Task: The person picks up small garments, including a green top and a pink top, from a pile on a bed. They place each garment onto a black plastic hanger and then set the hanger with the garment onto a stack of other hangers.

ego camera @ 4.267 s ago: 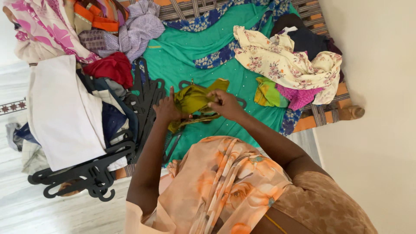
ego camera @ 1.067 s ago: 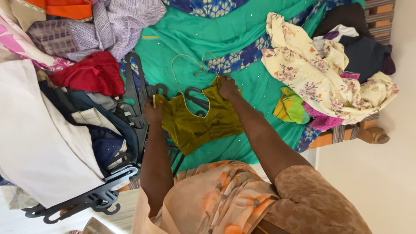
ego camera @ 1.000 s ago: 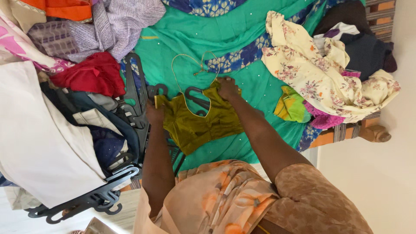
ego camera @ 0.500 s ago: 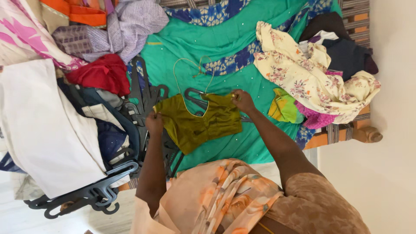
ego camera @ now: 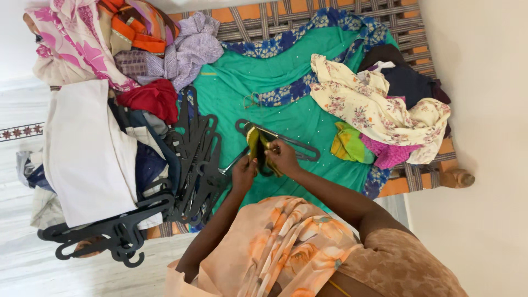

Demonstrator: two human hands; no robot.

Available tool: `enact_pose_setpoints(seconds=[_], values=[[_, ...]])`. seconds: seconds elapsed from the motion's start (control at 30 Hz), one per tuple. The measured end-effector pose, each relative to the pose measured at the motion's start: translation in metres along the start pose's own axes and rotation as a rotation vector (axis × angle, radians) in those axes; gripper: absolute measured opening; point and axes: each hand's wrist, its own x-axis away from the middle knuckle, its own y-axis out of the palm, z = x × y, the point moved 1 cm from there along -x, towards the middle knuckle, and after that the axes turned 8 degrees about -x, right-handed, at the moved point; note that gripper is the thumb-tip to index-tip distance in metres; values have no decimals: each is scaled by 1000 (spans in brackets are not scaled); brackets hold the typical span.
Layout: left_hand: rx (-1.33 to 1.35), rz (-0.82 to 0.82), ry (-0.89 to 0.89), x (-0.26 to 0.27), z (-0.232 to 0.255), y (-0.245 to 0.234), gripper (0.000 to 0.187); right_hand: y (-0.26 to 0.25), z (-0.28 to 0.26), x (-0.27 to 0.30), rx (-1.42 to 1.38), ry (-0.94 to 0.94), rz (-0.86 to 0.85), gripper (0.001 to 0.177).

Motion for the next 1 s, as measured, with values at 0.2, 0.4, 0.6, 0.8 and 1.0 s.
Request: enact_pose_setpoints(seconds=[0.2, 0.4, 0.6, 0.8, 1.0], values=[[-195, 8, 177, 40, 78, 36, 30, 9, -13, 37, -434, 41, -106, 24], [-661, 115, 152, 44, 97, 28, 22, -25, -77, 46, -260, 44, -345, 31], [-630, -168, 340, 42, 127, 8, 27, -77, -181, 21, 476, -723, -538, 65], [-411, -388, 43, 45, 192, -24, 23, -96, -138, -10, 608, -448, -904, 69], [-634, -115, 114, 6, 251, -55, 24, -98, -146, -60, 506, -152, -761, 42]])
